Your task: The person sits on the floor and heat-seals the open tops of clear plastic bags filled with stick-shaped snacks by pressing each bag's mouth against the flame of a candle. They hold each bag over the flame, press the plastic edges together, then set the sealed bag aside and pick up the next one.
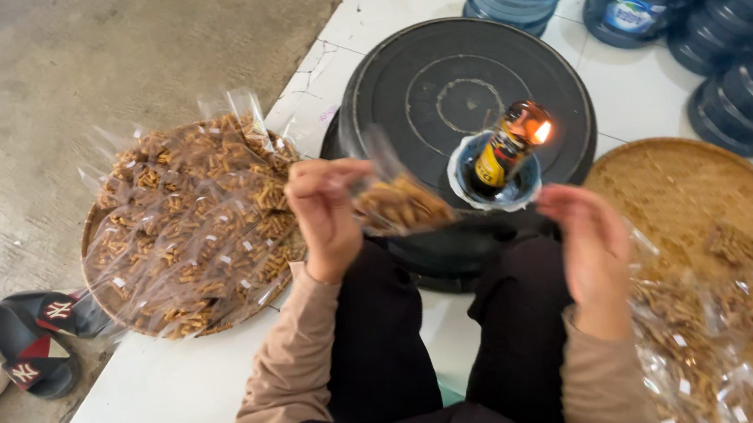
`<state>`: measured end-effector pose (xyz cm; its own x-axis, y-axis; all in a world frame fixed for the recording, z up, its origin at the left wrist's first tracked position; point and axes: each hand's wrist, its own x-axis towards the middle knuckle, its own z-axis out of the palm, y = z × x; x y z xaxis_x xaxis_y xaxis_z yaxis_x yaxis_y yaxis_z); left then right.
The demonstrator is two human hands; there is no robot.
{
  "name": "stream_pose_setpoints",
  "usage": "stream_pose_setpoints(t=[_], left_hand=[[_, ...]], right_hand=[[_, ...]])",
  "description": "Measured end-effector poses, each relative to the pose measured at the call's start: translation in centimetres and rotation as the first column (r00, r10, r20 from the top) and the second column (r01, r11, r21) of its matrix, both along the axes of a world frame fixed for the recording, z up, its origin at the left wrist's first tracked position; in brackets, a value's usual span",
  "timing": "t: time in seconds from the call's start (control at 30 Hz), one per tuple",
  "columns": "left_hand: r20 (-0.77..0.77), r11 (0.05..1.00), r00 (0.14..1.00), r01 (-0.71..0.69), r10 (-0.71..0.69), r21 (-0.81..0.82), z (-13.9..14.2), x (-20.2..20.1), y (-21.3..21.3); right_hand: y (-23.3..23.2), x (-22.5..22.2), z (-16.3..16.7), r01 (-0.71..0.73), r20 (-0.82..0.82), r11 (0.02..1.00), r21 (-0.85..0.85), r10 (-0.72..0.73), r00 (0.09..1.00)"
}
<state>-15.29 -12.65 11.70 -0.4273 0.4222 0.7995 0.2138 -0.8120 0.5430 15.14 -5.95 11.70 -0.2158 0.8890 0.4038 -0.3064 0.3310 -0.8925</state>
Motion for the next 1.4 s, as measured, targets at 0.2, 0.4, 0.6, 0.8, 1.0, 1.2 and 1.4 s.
stream_pose_setpoints(t=[0.2,0.4,0.6,0.8,1.0,1.2,1.4], left_hand=[[-0.330,0.979,0.937,0.053,-0.118,-0.199,7.2,7.6,1.1],[-0.296,0.938,0.954,-0.067,-0.039,-0.340,7.2,10.8,2.5],[0.091,0.890,0.967,0.255,-0.238,-0.378,0.1,14.8,3.6],[0.514,0.799,0.786,0.533,-0.344,-0.280,-2.1,13.8,4.8],[-0.056,0.897,0.995,-0.094,0.078,-0.432,-0.4,13.9,2.6],[0.090,0.933,0.975,0.220,-0.202,-0.286,0.8,10.9,3.7],[0.300,0.903,0.951,0.196,-0.079,-0.382,0.6,10.5,4.5]], right_hand=[[-0.5,-7.3,0.1,-0.641,-0.494,0.506,-0.577,0.409,0.768],[-2.1,-6.9,-1.5,-0.666,-0.663,0.496,-0.557,0.216,0.716],[0.6,-4.9,-1.6,-0.611,-0.633,0.672,-0.420,0.266,0.727],[-1.2,-5.4,-2.2,-0.679,-0.436,0.722,-0.130,0.574,0.693],[2.2,-7.3,-1.8,-0.597,-0.158,0.767,-0.234,0.576,0.802],[3.7,-8.3,-1.8,-0.742,-0.393,0.602,-0.296,0.631,0.669],[1.5,-6.4,1.4,-0.611,-0.358,0.779,-0.138,0.536,0.765]])
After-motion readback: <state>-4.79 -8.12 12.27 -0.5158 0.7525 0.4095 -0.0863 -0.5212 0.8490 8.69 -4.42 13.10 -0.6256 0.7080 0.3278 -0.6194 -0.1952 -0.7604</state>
